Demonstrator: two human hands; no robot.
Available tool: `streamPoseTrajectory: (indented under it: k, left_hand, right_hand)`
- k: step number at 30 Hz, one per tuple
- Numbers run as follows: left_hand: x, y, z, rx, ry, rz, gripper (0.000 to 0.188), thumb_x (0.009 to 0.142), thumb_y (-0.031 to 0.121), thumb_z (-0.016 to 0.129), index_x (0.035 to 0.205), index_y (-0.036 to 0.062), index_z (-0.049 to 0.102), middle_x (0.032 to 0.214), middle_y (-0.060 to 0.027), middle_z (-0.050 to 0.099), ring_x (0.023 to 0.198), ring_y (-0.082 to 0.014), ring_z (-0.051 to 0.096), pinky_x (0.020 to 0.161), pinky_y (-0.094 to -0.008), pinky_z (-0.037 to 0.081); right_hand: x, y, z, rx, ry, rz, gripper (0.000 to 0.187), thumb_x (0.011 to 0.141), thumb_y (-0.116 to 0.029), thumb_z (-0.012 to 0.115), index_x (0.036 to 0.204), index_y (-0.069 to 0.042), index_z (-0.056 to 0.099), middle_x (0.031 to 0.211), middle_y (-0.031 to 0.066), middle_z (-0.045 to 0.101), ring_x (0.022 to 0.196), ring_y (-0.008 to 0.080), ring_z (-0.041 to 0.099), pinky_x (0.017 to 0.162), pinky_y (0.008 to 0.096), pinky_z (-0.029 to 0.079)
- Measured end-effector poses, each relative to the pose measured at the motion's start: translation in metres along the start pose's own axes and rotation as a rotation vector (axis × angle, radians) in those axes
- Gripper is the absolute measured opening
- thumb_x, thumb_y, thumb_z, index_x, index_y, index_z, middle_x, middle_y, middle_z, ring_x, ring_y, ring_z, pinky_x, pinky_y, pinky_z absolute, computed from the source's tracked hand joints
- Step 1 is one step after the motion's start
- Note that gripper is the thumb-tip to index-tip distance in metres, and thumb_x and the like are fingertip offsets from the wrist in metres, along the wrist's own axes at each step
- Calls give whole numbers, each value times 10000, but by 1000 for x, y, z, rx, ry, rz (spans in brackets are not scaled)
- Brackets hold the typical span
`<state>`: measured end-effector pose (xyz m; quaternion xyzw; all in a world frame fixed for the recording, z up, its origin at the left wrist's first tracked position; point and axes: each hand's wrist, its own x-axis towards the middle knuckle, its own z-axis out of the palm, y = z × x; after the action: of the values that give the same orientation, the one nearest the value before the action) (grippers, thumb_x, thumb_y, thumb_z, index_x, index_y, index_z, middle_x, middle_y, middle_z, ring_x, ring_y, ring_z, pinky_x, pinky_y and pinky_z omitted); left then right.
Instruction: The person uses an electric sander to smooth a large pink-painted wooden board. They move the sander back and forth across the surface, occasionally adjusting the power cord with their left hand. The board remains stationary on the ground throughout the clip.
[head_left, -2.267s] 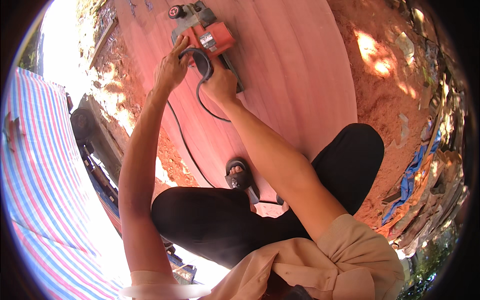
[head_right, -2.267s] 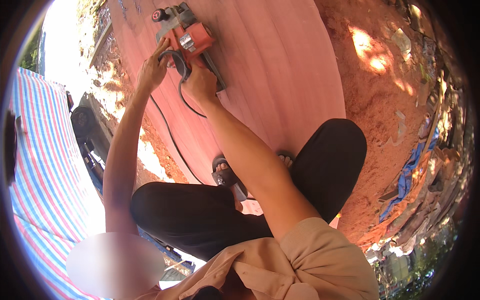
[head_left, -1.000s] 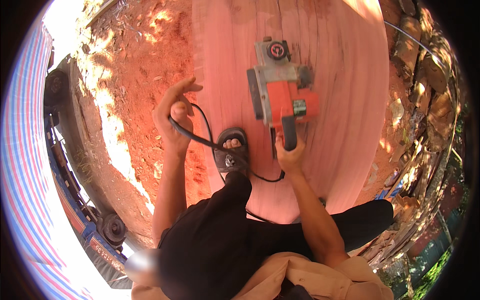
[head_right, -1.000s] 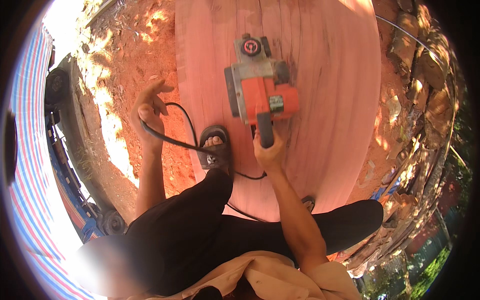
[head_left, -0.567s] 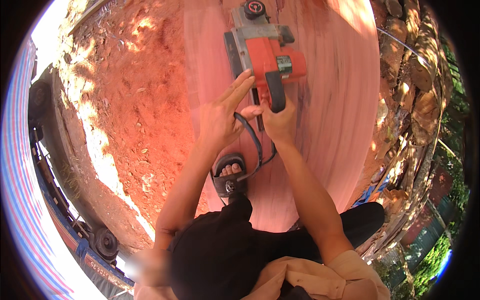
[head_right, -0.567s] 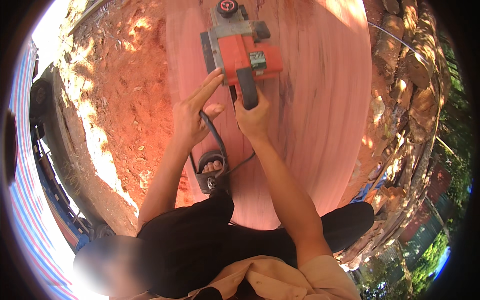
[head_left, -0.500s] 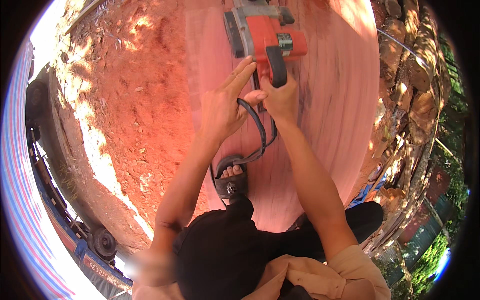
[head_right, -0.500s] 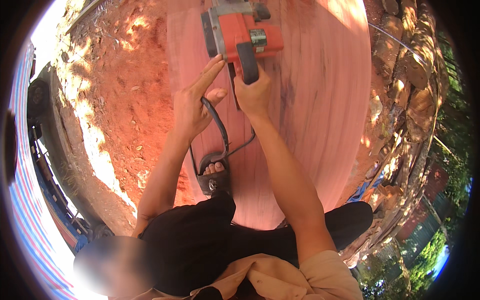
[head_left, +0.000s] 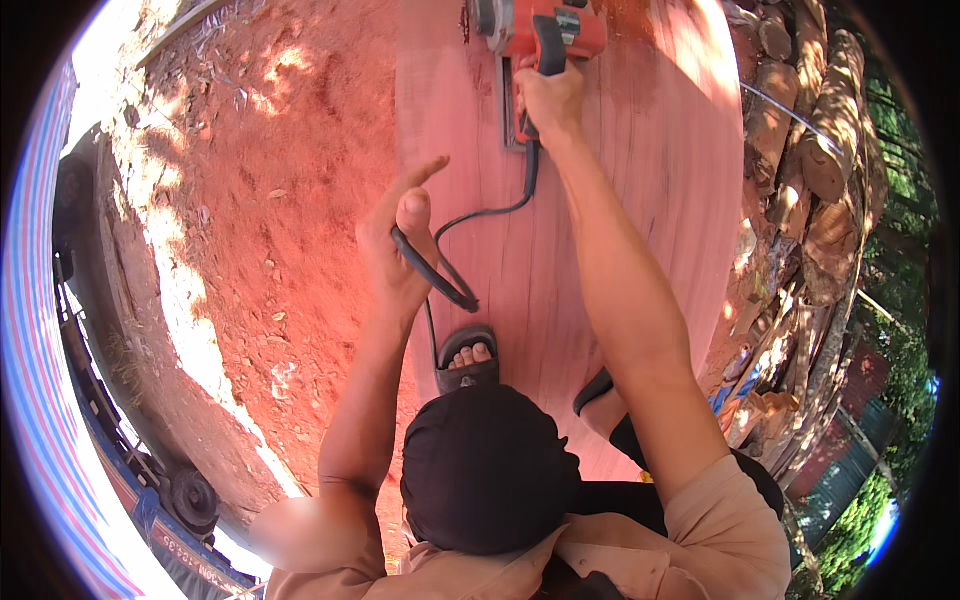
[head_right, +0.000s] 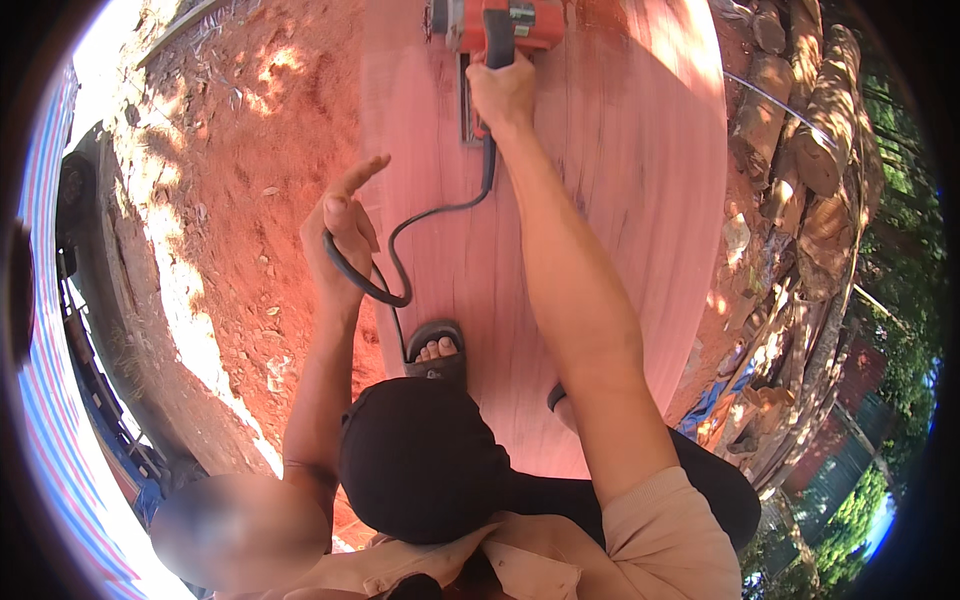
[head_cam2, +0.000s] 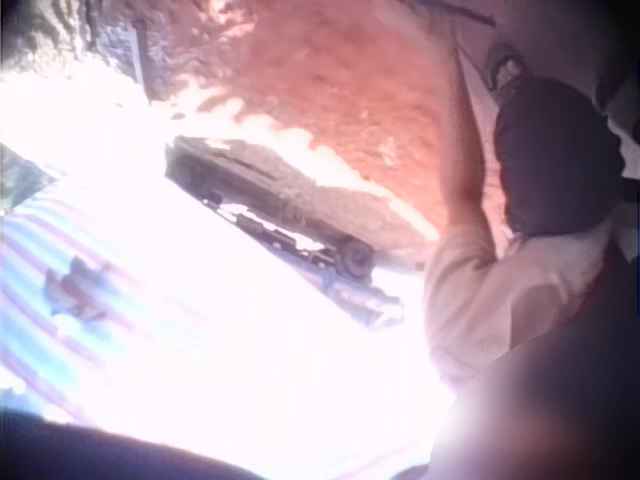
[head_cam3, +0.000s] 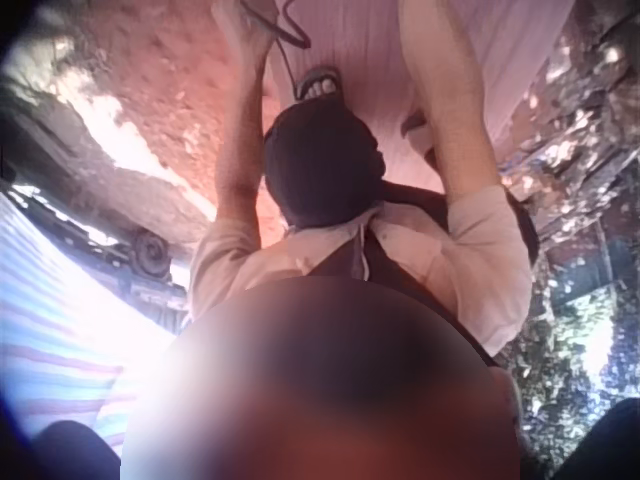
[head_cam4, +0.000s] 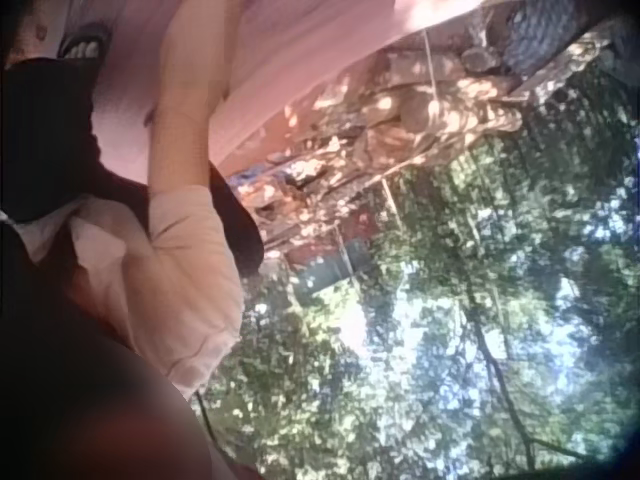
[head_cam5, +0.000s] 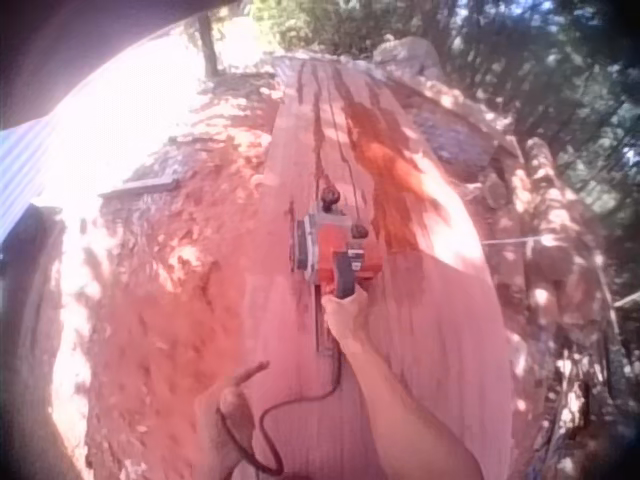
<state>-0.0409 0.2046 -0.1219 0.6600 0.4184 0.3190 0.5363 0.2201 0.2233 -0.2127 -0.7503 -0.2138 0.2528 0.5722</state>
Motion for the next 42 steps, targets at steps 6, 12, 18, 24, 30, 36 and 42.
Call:
streamPoseTrajectory:
  k: [6,12,18,24,30,36,42]
  left_hand:
    - [13,-3,34,576,-374,271,725,984,591,658,1425,16,625,1527,-168,595,851,-345,778,651,-433,602]
    - [-48,-13,44,752,-307,297,756,978,606,657,1427,-1,624,1576,-151,558,767,-292,785,540,-370,577]
    - [29,-22,52,749,-189,282,669,1008,555,644,1453,55,624,1577,-104,562,835,-327,780,597,-401,592]
    - [98,-17,42,606,-86,230,519,1056,434,612,1411,59,661,1546,-90,593,999,-358,756,804,-422,609]
    - [40,-5,0,221,108,-18,571,1135,476,470,1208,-13,755,1103,-140,778,874,-227,731,753,-355,556]
    - [16,25,-26,-37,436,15,800,1162,557,285,1020,-73,757,700,-27,624,607,-85,443,579,-271,360]
    - [4,60,-58,-194,549,-33,845,1138,636,259,1024,-48,742,568,6,456,510,-79,347,498,-261,249]
  right_hand:
    - [-225,28,-39,-152,11,-45,155,889,-35,728,1039,0,710,837,91,728,815,166,717,744,337,556]
    - [-277,30,-41,-74,-97,125,256,920,-89,770,1151,-12,692,848,91,735,805,154,729,730,296,560]
    - [-199,28,12,76,-35,-85,237,924,-135,791,1115,-35,692,878,107,765,823,208,758,731,346,566]
    - [-71,10,54,88,-16,-115,241,877,-218,811,1017,-45,718,834,160,749,795,295,765,741,412,579]
    - [85,-13,108,-295,277,-290,224,879,-178,672,981,-6,775,817,224,763,795,366,773,726,471,602]
    - [125,-44,96,-226,65,122,249,877,-184,672,968,35,746,834,250,756,884,415,764,792,501,596]
    - [-88,9,46,-20,31,104,123,884,-84,760,971,-17,707,763,82,698,668,194,668,624,358,505]
